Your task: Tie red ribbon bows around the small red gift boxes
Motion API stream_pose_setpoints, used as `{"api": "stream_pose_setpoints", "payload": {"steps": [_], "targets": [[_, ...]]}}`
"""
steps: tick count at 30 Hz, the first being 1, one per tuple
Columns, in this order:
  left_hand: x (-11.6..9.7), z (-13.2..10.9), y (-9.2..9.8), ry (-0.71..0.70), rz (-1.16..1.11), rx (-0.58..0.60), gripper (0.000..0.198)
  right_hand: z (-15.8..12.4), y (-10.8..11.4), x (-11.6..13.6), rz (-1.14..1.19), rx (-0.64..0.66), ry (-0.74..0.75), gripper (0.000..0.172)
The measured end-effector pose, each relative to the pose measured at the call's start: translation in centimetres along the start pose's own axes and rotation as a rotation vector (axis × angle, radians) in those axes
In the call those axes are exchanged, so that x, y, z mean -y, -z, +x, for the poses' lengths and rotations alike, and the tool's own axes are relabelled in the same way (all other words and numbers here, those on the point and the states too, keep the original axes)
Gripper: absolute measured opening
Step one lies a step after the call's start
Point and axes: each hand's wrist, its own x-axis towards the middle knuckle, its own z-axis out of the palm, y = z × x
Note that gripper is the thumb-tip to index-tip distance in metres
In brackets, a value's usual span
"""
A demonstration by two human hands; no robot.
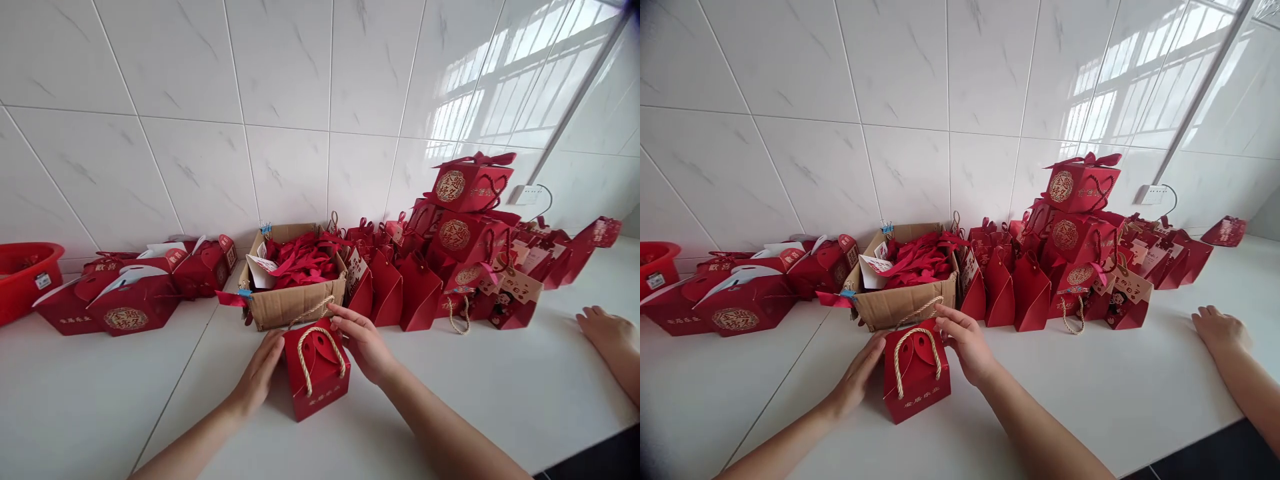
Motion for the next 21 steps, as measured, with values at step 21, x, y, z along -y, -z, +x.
{"api": "stream_pose_setpoints", "payload": {"steps": [21], "targets": [[0.8,0.1,0.1,0.02,0.206,-0.048,0.047,-2.0,0.7,3.9,-0.819,0.278,0.413,0.024]]}}
